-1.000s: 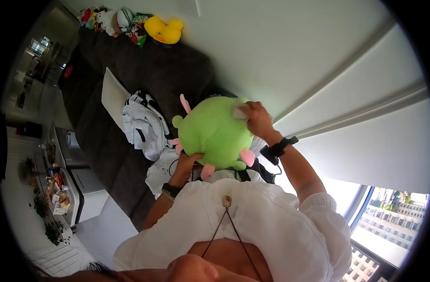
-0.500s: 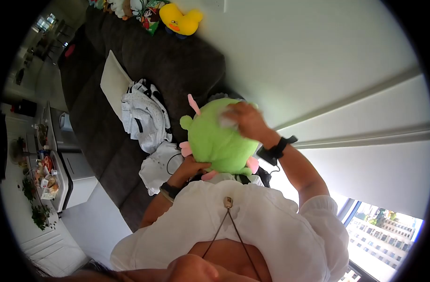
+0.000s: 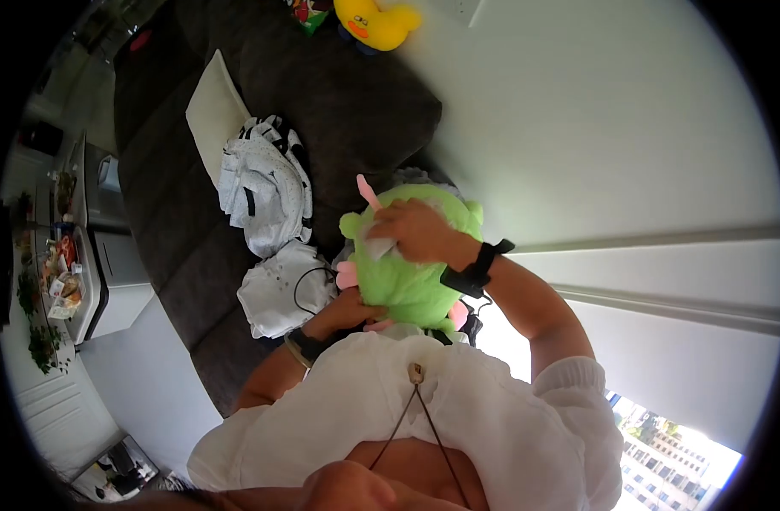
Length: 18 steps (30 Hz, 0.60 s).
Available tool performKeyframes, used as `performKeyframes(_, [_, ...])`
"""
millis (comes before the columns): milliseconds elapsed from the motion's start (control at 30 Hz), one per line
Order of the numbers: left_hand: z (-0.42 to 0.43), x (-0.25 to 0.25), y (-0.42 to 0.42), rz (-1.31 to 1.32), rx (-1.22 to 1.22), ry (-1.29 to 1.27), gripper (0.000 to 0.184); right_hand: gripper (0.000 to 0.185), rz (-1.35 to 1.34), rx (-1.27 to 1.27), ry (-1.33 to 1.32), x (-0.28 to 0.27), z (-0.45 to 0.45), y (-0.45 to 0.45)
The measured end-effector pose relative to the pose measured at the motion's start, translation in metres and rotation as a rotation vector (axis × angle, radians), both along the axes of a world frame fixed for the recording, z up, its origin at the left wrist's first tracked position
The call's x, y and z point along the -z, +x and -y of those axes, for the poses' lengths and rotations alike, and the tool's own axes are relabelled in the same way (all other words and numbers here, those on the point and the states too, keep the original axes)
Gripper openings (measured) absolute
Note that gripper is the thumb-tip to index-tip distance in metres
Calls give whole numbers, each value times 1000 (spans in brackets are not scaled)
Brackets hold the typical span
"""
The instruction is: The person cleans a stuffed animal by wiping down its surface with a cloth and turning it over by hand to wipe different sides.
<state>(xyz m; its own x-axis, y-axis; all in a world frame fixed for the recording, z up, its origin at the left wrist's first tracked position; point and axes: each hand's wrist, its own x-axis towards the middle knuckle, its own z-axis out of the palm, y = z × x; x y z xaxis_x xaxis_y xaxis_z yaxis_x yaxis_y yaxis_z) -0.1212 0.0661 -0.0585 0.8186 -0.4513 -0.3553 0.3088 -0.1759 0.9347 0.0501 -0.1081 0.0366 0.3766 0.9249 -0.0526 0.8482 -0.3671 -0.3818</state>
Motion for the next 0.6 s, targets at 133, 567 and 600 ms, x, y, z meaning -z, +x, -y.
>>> performKeyframes(133, [-2,0,-1,-2,-22,-33,31,51,110,317,-256,28,26,60])
performKeyframes(567, [0,8,18,-154,147,-52,31,66,-171,61,114,-28,11,-6])
performKeyframes(600, [1,14,17,-143,147,-59,31,63,-69,59,84,-12,11,-9])
